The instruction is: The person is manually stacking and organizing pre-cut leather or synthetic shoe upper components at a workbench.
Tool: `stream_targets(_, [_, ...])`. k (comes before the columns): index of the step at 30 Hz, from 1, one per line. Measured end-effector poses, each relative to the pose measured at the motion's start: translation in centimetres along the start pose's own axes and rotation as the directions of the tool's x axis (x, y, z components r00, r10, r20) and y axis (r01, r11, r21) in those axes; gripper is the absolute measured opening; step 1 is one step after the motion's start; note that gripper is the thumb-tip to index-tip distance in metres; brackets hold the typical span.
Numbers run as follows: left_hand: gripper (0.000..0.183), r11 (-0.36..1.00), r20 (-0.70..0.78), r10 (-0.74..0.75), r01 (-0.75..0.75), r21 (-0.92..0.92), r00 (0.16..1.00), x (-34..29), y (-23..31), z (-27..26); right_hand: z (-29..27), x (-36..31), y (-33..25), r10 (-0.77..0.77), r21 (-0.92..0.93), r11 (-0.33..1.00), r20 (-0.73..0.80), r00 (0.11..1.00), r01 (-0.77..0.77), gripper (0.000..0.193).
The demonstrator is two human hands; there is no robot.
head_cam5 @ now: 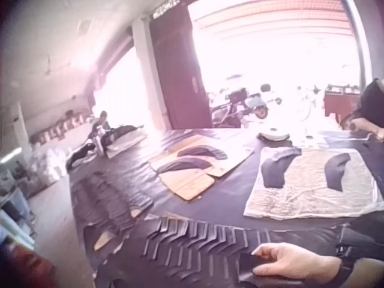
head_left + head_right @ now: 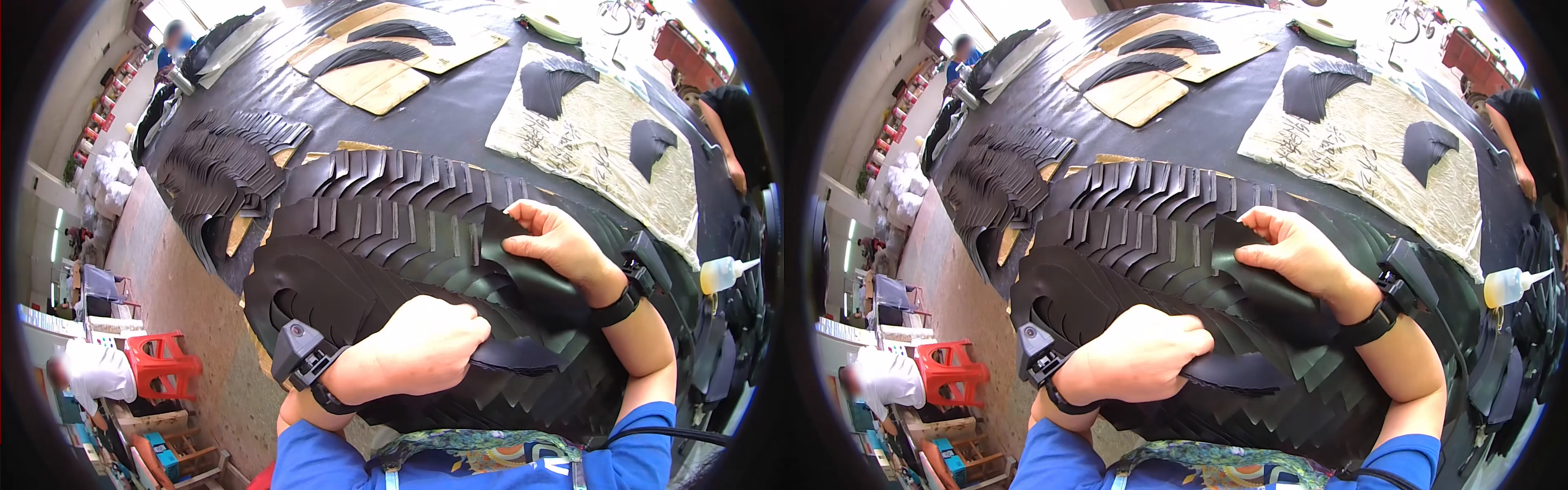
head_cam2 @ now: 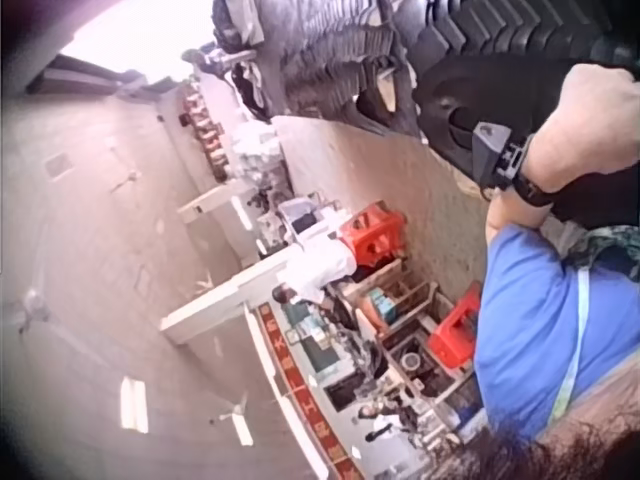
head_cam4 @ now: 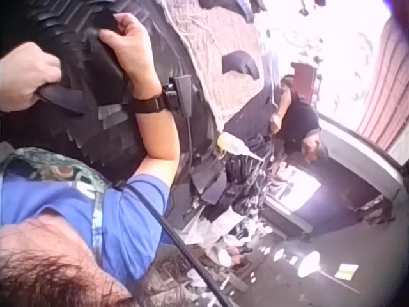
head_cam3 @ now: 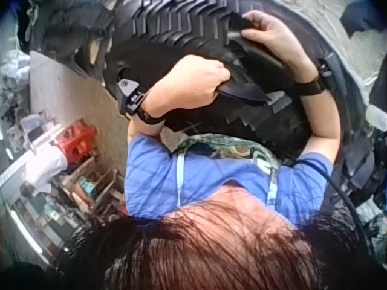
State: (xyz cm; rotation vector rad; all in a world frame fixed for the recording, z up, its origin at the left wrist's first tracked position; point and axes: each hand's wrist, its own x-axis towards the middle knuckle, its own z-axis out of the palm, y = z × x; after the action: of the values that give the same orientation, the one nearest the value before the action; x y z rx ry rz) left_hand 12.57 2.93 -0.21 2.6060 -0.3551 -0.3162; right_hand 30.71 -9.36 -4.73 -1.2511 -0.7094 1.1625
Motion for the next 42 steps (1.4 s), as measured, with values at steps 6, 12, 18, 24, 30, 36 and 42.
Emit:
stream_targets(6, [0.014, 0.986, -0.010, -0.125, 0.126, 0.106, 0.992, -0.3, -1.0, 0.8, 0.7, 0.4, 2.0, -0.128, -0.389, 0.918, -0.098, 0.987, 0.080, 0.019])
stream_targets(12, [0.015, 0.989, -0.035, -0.106, 0.109, 0.100, 0.994, -0.3, -1.4, 1.3, 0.6, 0.6, 2.4, -0.089, -0.288, 0.956, -0.107, 0.990, 0.055, 0.019])
stream_targets(18, [0.014, 0.988, -0.094, -0.095, 0.105, 0.110, 0.991, -0.4, -1.6, 1.9, 0.7, 0.7, 2.4, -0.096, -0.338, 0.939, -0.093, 0.991, 0.060, 0.020])
stream_targets(24, [0.010, 0.994, -0.178, -0.057, 0.072, 0.082, 0.982, 0.0, -1.9, 2.3, 0.7, 0.7, 2.5, -0.108, -0.375, 0.925, -0.106, 0.989, 0.061, 0.021])
stream_targets(30, [0.011, 0.993, -0.173, -0.083, 0.095, 0.066, 0.981, 0.8, -2.4, 2.5, 0.7, 0.7, 2.6, -0.170, -0.482, 0.870, -0.101, 0.980, 0.101, 0.025])
stream_targets(36, [0.012, 0.994, -0.142, -0.076, 0.086, 0.063, 0.987, 0.8, -2.5, 2.4, 1.6, 0.4, 1.6, -0.226, -0.696, 0.717, -0.195, 0.955, 0.028, 0.027])
stream_targets(42, [0.012, 0.996, -0.133, -0.073, 0.079, 0.045, 0.989, 0.8, -2.6, 2.5, 1.5, 0.3, 2.0, -0.257, -0.673, 0.735, -0.157, 0.954, 0.087, 0.029])
